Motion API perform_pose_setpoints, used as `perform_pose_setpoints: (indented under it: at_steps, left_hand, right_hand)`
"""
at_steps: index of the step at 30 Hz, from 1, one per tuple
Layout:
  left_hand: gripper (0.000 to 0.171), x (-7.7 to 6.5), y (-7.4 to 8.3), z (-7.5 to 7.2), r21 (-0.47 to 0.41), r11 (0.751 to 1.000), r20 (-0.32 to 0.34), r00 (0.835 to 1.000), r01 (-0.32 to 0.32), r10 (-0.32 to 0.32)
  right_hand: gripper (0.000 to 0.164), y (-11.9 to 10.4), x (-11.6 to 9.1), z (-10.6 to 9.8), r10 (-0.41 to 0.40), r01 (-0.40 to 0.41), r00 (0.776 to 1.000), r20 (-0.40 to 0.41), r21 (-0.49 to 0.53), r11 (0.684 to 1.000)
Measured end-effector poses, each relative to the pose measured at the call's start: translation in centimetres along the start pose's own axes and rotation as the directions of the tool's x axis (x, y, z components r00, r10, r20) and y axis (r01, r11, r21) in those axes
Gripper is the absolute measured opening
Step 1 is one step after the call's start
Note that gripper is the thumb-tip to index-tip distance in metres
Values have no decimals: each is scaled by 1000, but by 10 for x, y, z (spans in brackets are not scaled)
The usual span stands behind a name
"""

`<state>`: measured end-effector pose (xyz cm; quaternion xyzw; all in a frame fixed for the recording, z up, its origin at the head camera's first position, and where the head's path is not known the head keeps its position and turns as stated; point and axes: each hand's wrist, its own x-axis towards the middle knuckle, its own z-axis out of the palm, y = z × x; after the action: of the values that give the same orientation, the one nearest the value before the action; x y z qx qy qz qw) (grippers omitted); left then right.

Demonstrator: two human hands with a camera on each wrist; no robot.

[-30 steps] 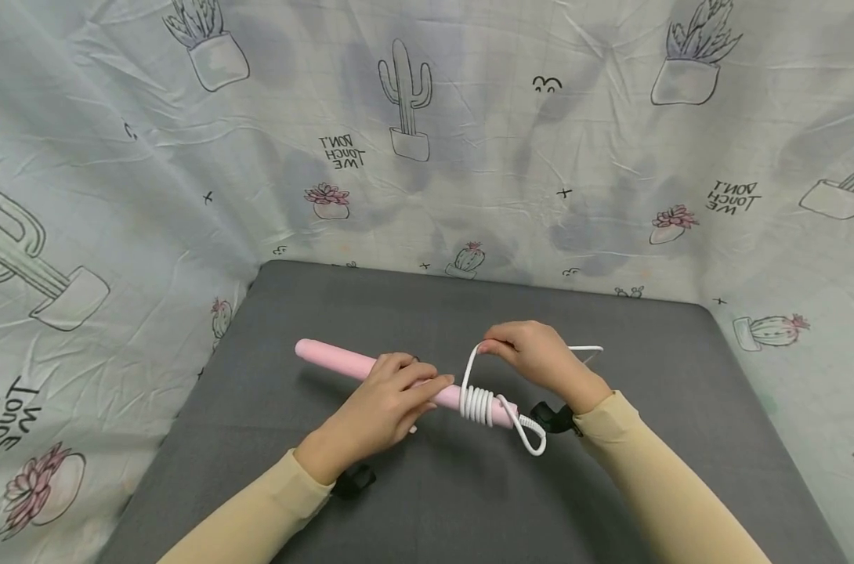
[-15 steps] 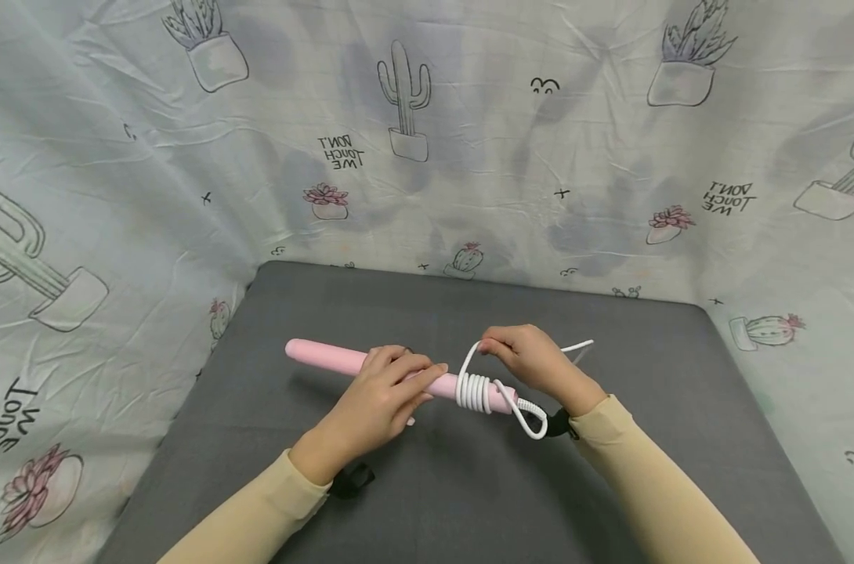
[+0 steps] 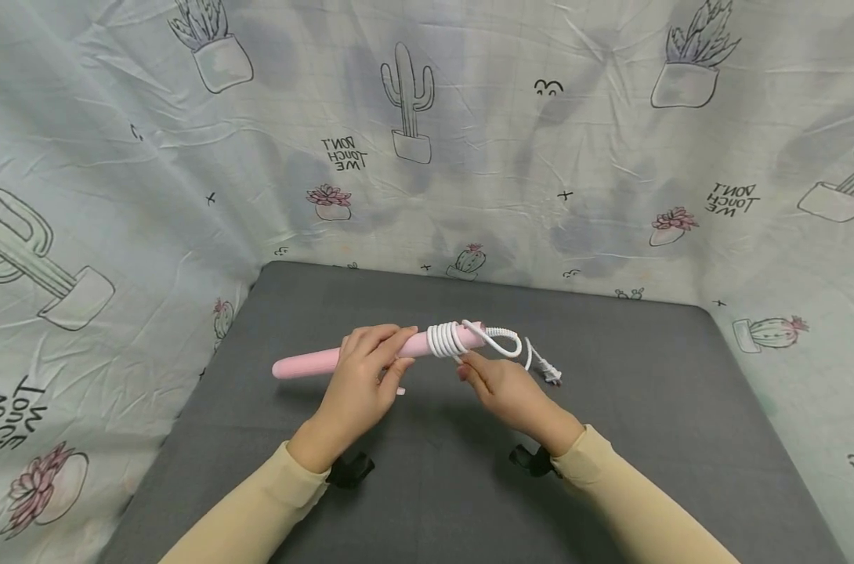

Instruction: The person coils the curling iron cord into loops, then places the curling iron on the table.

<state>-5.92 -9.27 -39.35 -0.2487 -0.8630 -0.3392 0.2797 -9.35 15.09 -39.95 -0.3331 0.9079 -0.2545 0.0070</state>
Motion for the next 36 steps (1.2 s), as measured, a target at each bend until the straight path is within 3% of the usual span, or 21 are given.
perform_pose_setpoints:
  at_steps: [3, 11, 17, 26, 36]
  left_hand:
    - [41, 1, -1, -1, -2, 999, 1, 999, 36, -36]
    - [41, 3, 1, 5, -16, 996, 40, 996, 85, -85]
    - [43, 5, -2, 9, 80, 991, 76, 991, 106, -112]
    - [40, 4, -14, 15, 253, 965, 138, 984, 73, -111]
    - [38, 3, -15, 24, 306, 950, 179, 976, 66, -125]
  right_hand:
    - [9, -7, -3, 3, -49, 48, 999, -23, -45, 998]
    - [21, -20, -10, 11, -89, 89, 996, -8, -74, 993]
    - [13, -28, -19, 7, -176, 167, 984, -34, -176, 970]
    - [15, -39, -25, -19, -277, 261, 961, -29, -246, 933]
    - [13, -33, -24, -26, -383, 343, 917, -113, -268, 900]
